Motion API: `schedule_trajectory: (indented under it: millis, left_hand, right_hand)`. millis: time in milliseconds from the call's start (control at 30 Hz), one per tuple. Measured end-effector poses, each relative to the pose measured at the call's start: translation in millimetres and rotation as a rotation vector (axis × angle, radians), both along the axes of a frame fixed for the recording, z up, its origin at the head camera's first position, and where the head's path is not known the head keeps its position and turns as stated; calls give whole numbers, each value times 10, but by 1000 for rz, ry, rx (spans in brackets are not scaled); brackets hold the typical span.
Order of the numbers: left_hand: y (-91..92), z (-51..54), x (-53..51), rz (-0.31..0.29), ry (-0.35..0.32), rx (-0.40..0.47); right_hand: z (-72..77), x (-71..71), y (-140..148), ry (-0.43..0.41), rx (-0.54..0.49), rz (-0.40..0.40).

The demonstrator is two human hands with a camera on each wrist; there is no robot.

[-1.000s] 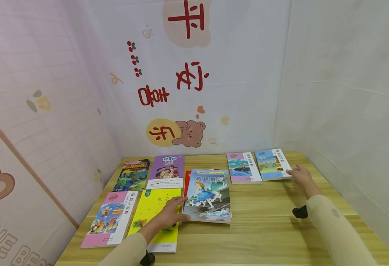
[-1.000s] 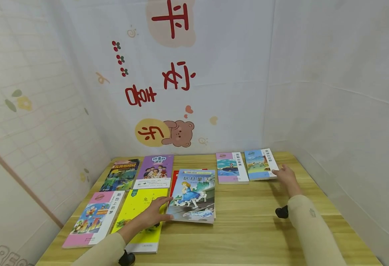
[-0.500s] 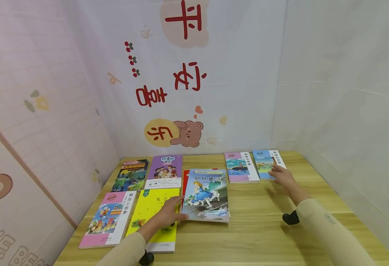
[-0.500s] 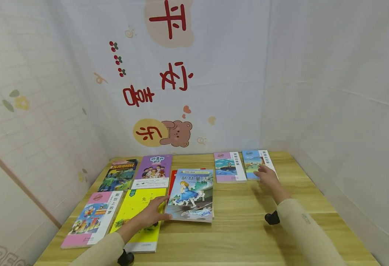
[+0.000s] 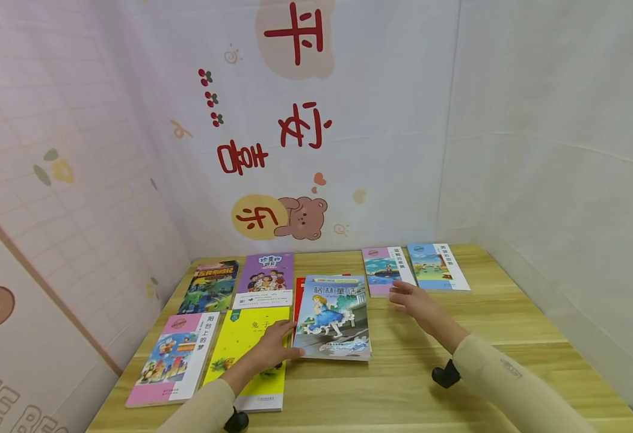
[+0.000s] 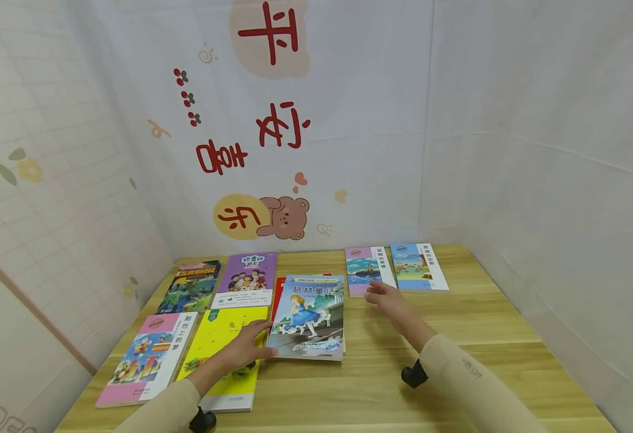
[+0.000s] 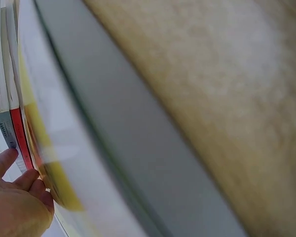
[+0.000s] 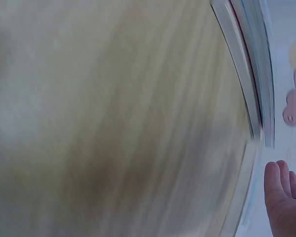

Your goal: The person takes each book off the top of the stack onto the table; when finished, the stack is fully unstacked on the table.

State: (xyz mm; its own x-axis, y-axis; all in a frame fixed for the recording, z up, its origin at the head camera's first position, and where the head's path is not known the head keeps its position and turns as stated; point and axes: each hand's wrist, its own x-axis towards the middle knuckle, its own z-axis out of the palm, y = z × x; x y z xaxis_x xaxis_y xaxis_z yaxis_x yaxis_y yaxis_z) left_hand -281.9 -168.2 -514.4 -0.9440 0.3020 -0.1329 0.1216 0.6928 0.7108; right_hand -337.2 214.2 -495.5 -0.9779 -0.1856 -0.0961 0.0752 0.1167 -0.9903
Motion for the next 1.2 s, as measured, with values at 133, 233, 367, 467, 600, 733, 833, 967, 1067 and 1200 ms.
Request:
schedule_trajectory:
  millis: [133,233,367,467,600,733,833,967,1067,1200]
  left_hand:
    - [-7,-8,-1,-4,3,3]
    - [-22,-17,-3,-12,2,10]
    - [-61,-24,-5,-28,-18,36]
    - [-93,-24,-2,-34,-40,50]
    - [-123,-12,2,-45,-54,67]
    - [-137,10,7,-57,-62,93]
    - [-153,21,17,-62,-72,116]
    - [-177,21,26,-69,-81,139]
    - [-189,6,19,-62,-66,141]
    - [-203,-34,-1,-35,7,110]
  right_hand:
    - [-40,112,-175,-6,-4,-9]
    - [-94,163,-267,-19,-20,-29]
    - [-191,213,-348,-37,-32,-43]
    - [-242,259,-400,-53,-39,-57]
    - [-282,319,-457,-67,-32,-61]
    - [-307,370,-506,-68,-15,-49]
    - [-328,394,-536,-58,-16,-36]
    - [-338,416,-570,-43,-14,-29]
    - [-329,433,-593,-41,-6,-36]
    - [-321,450,-613,-42,6,-41]
